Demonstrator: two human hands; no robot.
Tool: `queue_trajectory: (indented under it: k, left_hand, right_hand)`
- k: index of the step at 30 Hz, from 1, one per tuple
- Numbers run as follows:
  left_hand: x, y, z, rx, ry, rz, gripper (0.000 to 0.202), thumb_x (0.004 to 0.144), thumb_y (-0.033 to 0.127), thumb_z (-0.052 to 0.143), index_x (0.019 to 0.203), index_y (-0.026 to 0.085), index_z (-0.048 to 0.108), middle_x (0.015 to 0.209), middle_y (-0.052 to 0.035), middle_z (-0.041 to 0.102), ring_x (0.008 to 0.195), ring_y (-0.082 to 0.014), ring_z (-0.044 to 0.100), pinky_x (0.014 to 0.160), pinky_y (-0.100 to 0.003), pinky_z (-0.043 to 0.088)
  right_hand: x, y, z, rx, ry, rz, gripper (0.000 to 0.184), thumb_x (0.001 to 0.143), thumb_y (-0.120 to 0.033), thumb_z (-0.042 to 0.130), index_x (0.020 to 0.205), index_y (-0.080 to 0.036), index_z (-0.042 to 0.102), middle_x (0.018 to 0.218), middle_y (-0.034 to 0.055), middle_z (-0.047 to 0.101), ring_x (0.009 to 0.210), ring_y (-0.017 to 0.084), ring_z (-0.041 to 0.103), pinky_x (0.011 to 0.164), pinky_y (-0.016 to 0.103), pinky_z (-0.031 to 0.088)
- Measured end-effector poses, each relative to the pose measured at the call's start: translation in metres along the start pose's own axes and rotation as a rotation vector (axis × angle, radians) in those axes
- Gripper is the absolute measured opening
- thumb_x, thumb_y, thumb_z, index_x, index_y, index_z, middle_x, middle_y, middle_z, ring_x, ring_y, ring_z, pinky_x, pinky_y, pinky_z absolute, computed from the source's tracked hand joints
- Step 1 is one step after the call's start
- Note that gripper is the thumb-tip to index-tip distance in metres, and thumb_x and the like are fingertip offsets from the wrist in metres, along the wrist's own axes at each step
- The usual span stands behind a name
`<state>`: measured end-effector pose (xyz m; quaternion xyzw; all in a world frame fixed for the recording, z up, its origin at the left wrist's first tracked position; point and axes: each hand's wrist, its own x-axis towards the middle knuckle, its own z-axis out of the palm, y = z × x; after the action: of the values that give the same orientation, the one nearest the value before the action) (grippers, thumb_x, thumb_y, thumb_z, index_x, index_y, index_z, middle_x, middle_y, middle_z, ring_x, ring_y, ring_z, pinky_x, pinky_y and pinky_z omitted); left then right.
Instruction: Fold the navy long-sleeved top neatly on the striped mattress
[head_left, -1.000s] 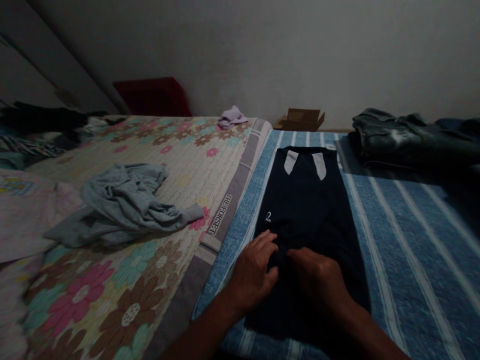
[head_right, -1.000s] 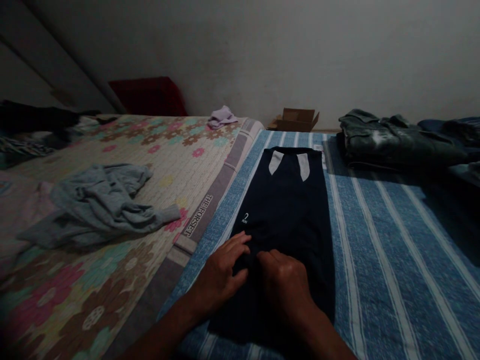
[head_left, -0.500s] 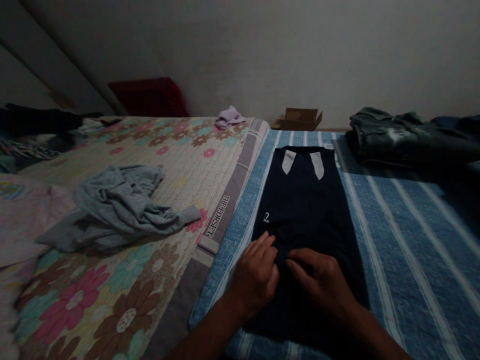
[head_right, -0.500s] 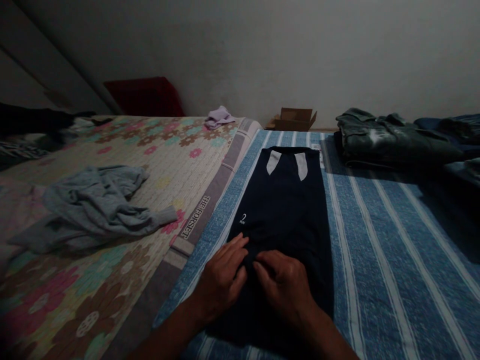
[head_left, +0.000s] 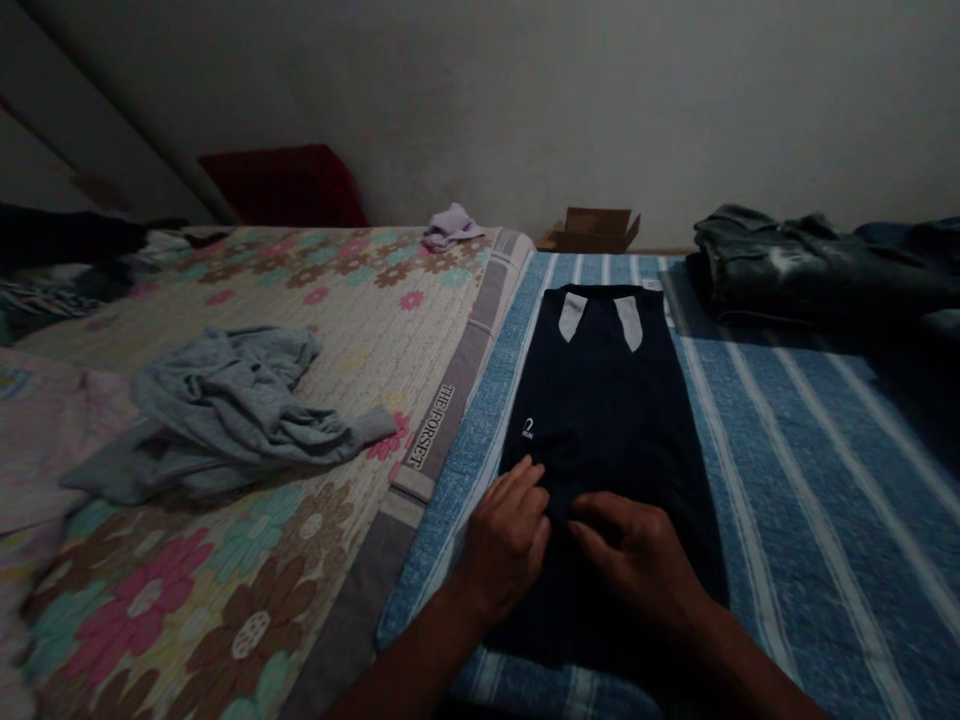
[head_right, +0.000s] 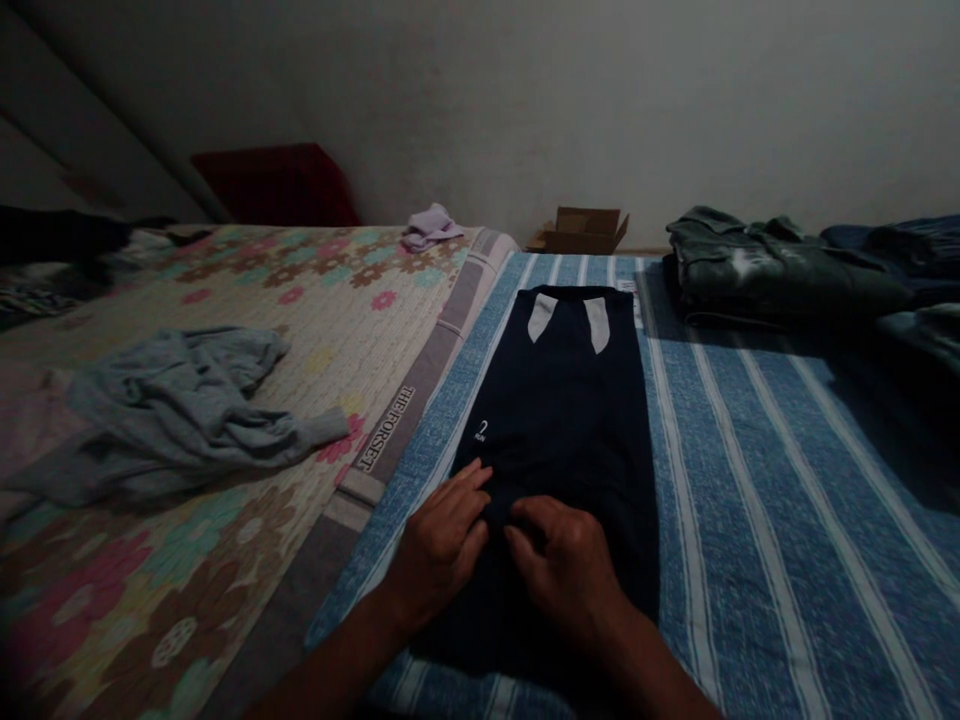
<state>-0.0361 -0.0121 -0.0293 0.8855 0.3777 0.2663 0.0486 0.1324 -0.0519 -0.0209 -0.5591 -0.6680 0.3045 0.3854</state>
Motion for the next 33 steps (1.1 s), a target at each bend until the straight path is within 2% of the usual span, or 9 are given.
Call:
queue_trajectory:
  k: [3,9,16,20,23,26,29,31,33]
  left_hand:
    - [0.0,0.0,0.0,0.008,0.004,0.005,0.018,0.078,0.005,0.042,0.085,0.015,0.056,0.113,-0.0137,0.063,0.117,-0.0263,0.052,0.097,-0.042,0.047]
    - [0.002,0.0,-0.003,0.029,-0.025,0.026,0.017,0.079,0.006,0.042,0.084,0.014,0.057,0.113,-0.015,0.063,0.117,-0.0272,0.052,0.095,-0.043,0.048]
    - [0.004,0.004,-0.007,0.036,-0.055,0.024,0.015,0.079,0.007,0.044,0.08,0.016,0.056,0.114,-0.0139,0.062,0.119,-0.0267,0.051,0.095,-0.044,0.047]
    - [0.003,0.004,-0.006,0.047,-0.064,0.021,0.016,0.076,0.004,0.044,0.078,0.016,0.055,0.114,-0.0147,0.063,0.118,-0.0272,0.051,0.095,-0.045,0.047]
    - [0.003,0.003,-0.004,0.064,-0.058,0.03,0.015,0.076,0.005,0.045,0.078,0.016,0.055,0.114,-0.0148,0.062,0.118,-0.0275,0.051,0.095,-0.044,0.048]
    - [0.002,0.004,-0.004,0.067,-0.052,0.023,0.014,0.077,0.006,0.045,0.079,0.016,0.055,0.114,-0.0147,0.063,0.118,-0.0277,0.051,0.094,-0.045,0.048]
    - [0.003,0.004,-0.005,0.047,-0.06,0.012,0.013,0.077,0.007,0.046,0.08,0.016,0.055,0.114,-0.0146,0.062,0.118,-0.0276,0.051,0.095,-0.045,0.047]
    - [0.003,0.005,-0.005,0.03,-0.066,0.006,0.013,0.077,0.007,0.047,0.08,0.016,0.055,0.115,-0.0143,0.062,0.118,-0.027,0.051,0.095,-0.045,0.047]
    - [0.004,0.005,-0.006,0.02,-0.058,0.005,0.013,0.078,0.007,0.047,0.079,0.016,0.055,0.115,-0.0143,0.062,0.119,-0.0267,0.051,0.095,-0.045,0.047]
  right_hand:
    - [0.0,-0.001,0.001,-0.006,0.007,-0.027,0.012,0.081,-0.016,0.053,0.084,-0.019,0.064,0.076,0.0009,0.066,0.067,0.013,0.062,0.062,0.022,0.045]
    - [-0.001,0.005,0.006,-0.149,0.037,-0.194,0.017,0.086,-0.015,0.046,0.083,-0.018,0.063,0.071,0.0017,0.065,0.061,0.012,0.06,0.058,0.022,0.043]
    - [0.001,-0.001,0.007,-0.553,0.106,-0.407,0.026,0.082,-0.007,0.04,0.065,-0.018,0.056,0.053,-0.0002,0.053,0.046,0.012,0.047,0.05,0.027,0.029]
    - [0.004,-0.007,0.011,-0.651,0.17,-0.497,0.026,0.078,-0.004,0.04,0.061,-0.018,0.053,0.051,0.001,0.052,0.044,0.013,0.044,0.049,0.029,0.026]
    - [0.004,-0.005,0.013,-0.572,0.183,-0.433,0.026,0.077,-0.005,0.039,0.058,-0.018,0.051,0.048,0.0002,0.05,0.042,0.012,0.045,0.048,0.028,0.027]
    - [0.001,-0.004,0.006,-0.336,0.152,-0.241,0.022,0.078,-0.009,0.04,0.062,-0.018,0.053,0.051,-0.0012,0.053,0.044,0.01,0.049,0.046,0.022,0.032]
    - [-0.008,-0.01,-0.014,-0.106,0.108,-0.059,0.018,0.079,-0.014,0.044,0.068,-0.019,0.056,0.055,-0.0028,0.056,0.047,0.008,0.053,0.046,0.018,0.037]
    - [-0.017,-0.014,-0.033,-0.046,0.061,-0.009,0.018,0.081,-0.017,0.046,0.066,-0.021,0.055,0.052,-0.0043,0.053,0.043,0.008,0.051,0.041,0.017,0.036]
    - [-0.032,-0.017,-0.051,-0.039,-0.063,-0.009,0.021,0.083,-0.02,0.046,0.063,-0.023,0.052,0.048,-0.0044,0.05,0.04,0.009,0.048,0.036,0.018,0.034]
